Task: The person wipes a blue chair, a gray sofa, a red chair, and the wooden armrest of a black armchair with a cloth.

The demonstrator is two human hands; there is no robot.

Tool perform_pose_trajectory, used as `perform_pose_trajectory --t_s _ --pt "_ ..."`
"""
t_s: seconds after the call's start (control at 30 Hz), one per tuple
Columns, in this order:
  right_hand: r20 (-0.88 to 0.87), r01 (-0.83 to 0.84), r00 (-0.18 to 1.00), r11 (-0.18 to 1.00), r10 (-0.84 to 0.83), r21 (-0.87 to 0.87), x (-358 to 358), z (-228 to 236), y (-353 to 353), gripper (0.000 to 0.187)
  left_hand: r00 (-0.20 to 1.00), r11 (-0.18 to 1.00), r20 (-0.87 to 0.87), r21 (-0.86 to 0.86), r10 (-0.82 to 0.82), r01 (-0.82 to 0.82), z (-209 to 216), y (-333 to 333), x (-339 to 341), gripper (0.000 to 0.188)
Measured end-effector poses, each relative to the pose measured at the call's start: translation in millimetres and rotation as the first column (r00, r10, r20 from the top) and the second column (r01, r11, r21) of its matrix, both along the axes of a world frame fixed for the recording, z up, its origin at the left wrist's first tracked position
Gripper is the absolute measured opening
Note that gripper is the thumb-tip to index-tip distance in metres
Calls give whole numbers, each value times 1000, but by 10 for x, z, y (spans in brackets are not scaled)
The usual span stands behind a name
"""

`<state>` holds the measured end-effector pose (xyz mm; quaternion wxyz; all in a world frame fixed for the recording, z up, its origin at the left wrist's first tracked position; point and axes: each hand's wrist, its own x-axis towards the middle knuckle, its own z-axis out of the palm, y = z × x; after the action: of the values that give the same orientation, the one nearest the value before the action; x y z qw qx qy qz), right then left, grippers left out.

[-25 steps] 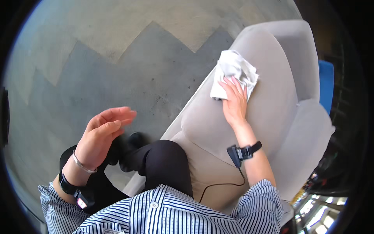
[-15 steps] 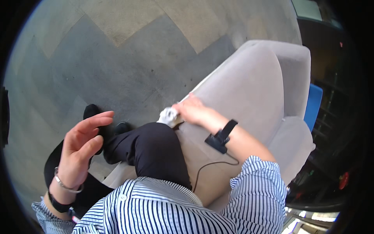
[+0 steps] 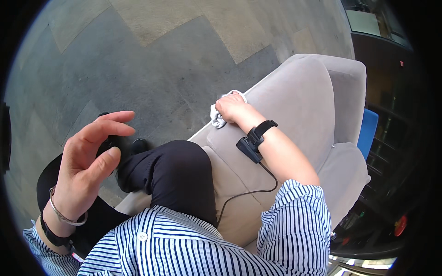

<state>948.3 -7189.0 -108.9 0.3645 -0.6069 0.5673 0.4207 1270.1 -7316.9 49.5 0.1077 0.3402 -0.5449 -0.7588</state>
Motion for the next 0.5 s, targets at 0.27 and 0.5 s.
perform_pose_trajectory --t_s 0.27,0.5 --pt "-423 6 824 752 -377 -659 -1300 825 154 30 999 999 -7 33 -41 41 22 -38 -33 26" --pt "-118 119 759 316 -640 -941 -1060 1020 1159 45 997 994 1 -80 -81 81 -52 62 -207 25"
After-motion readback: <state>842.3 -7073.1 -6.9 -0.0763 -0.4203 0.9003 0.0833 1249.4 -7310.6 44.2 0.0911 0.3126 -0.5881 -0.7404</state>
